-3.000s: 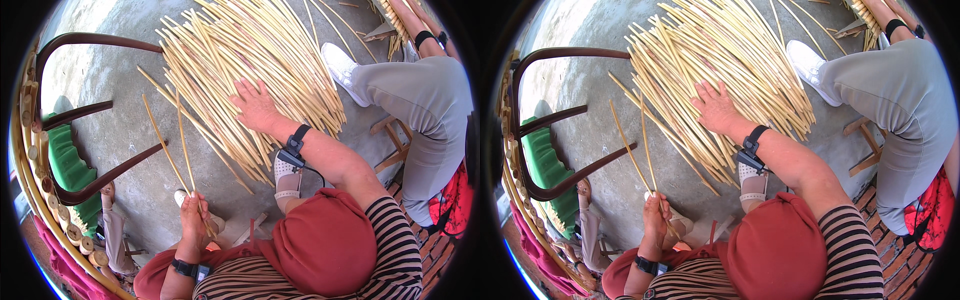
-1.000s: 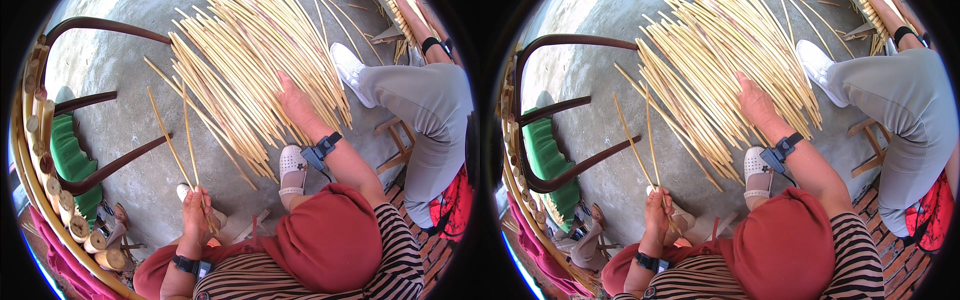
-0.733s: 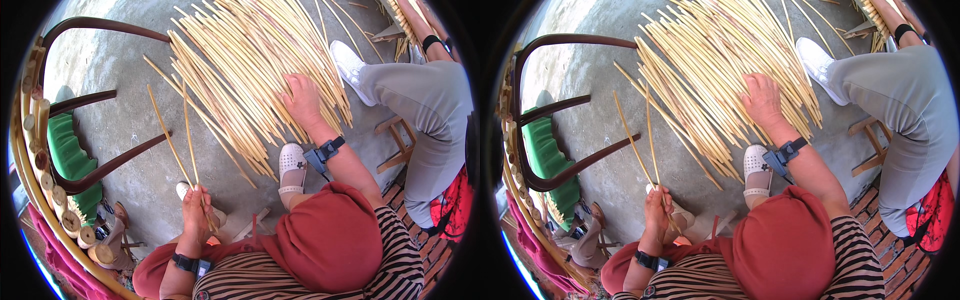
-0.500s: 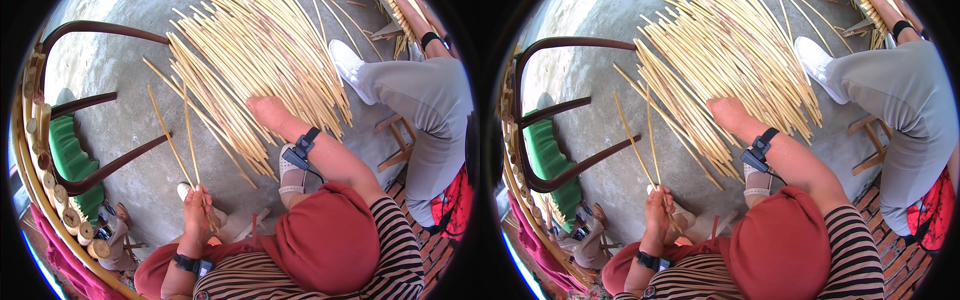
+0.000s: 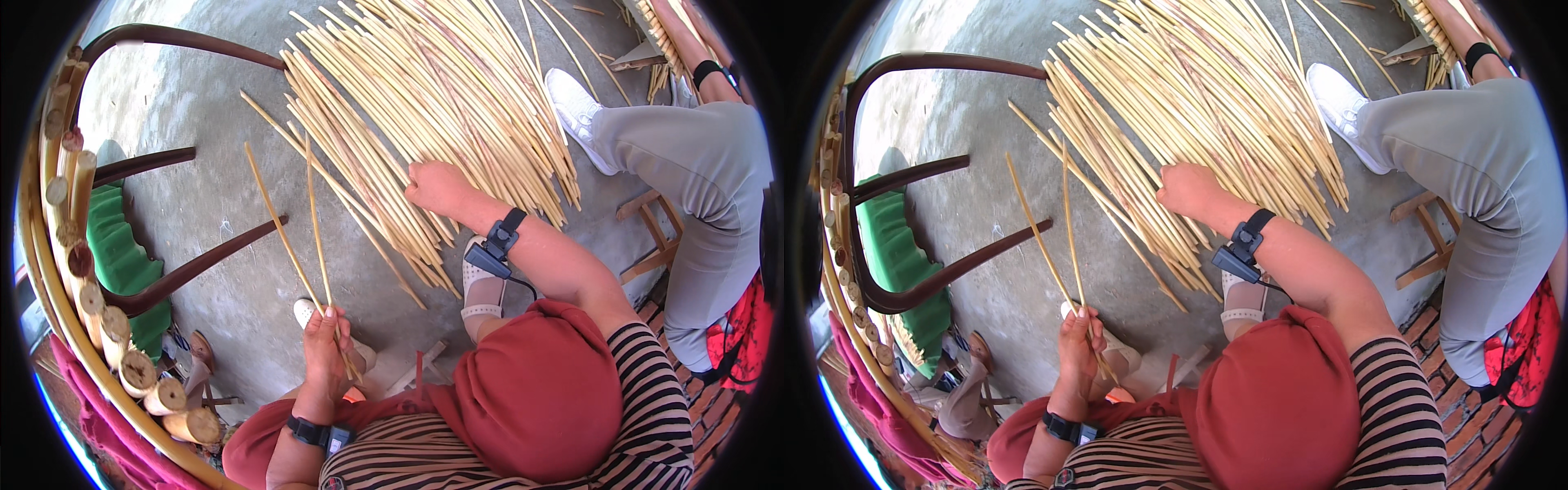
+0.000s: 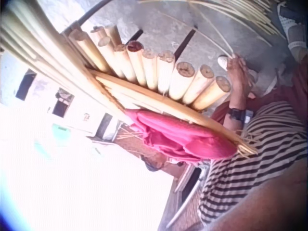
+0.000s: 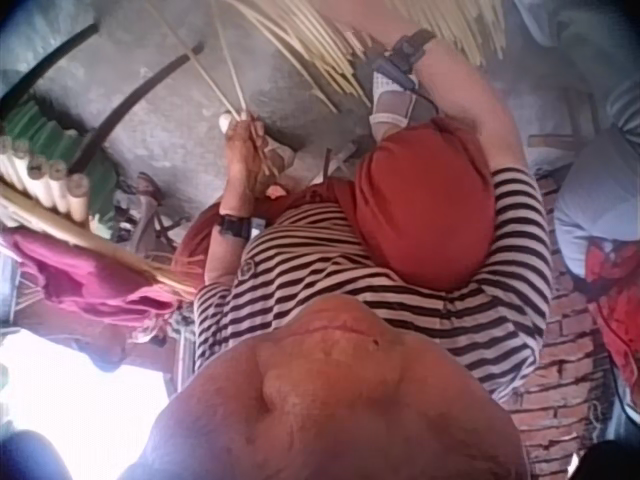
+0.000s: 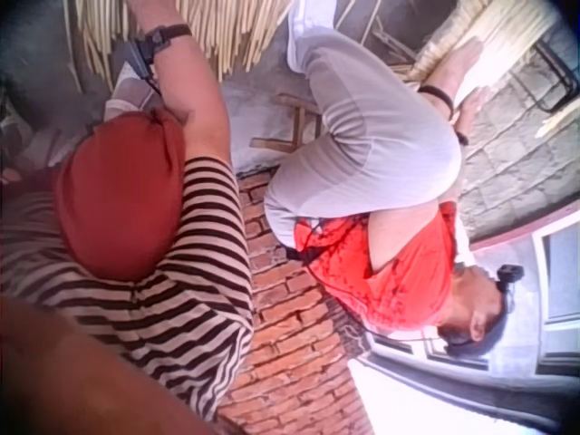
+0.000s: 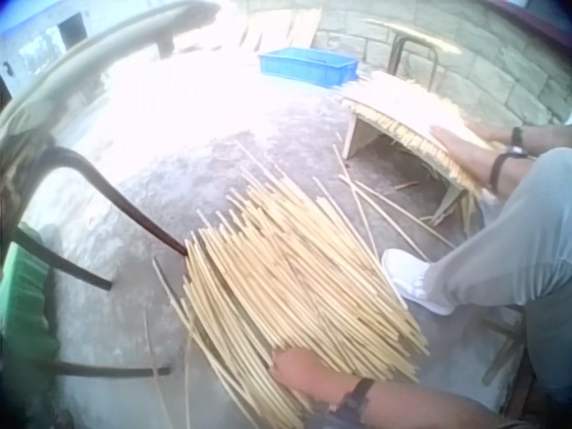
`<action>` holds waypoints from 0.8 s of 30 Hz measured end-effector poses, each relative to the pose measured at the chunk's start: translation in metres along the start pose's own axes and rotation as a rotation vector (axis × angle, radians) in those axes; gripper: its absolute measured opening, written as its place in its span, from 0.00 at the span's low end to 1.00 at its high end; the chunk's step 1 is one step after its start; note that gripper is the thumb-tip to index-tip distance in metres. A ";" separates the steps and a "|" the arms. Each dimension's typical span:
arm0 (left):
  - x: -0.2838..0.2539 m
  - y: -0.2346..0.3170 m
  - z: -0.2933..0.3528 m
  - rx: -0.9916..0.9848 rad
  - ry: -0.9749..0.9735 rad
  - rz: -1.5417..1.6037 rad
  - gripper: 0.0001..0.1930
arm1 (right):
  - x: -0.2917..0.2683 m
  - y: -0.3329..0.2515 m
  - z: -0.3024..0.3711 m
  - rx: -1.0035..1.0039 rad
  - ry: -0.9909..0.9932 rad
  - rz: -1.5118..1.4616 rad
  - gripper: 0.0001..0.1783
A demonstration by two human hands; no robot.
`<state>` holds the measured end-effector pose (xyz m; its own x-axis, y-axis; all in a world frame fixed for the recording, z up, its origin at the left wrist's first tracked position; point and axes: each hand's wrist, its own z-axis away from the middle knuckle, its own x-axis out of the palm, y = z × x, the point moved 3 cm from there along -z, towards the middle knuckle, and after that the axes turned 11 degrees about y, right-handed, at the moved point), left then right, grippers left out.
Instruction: The person sits on a low stool and repeatedly picks up thin bamboo strips from a pile on the floor, aligns them, and places them into a neat stack. The hands handle the strips one at a time or in small groups, moving them from a loose pile to an organized arrangement.
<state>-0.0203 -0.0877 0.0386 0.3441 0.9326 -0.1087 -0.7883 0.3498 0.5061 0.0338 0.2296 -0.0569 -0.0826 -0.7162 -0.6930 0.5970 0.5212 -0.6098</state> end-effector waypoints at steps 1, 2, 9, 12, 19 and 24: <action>0.000 0.000 0.000 0.001 -0.023 -0.001 0.08 | 0.000 -0.001 0.007 0.011 -0.044 -0.095 0.10; 0.000 0.000 0.001 0.001 -0.046 -0.001 0.07 | 0.006 -0.002 0.019 0.116 -0.197 -0.335 0.10; 0.023 0.001 0.009 -0.097 -0.172 -0.057 0.06 | 0.043 -0.043 0.099 0.107 -1.028 -0.831 0.12; 0.031 -0.006 0.015 -0.179 -0.238 -0.038 0.06 | 0.045 -0.047 0.096 0.084 -1.026 -0.869 0.15; 0.035 0.001 0.019 -0.030 -0.255 -0.094 0.07 | 0.019 -0.010 0.073 0.249 -0.482 -0.715 0.15; 0.047 0.011 0.053 0.020 -0.352 -0.321 0.18 | -0.007 0.051 0.101 0.124 0.178 -0.325 0.15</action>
<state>0.0146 -0.0452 0.0847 0.7231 0.6900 0.0327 -0.6054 0.6102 0.5110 0.1453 0.2146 -0.0443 -0.4137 -0.7377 -0.5336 0.6081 0.2123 -0.7650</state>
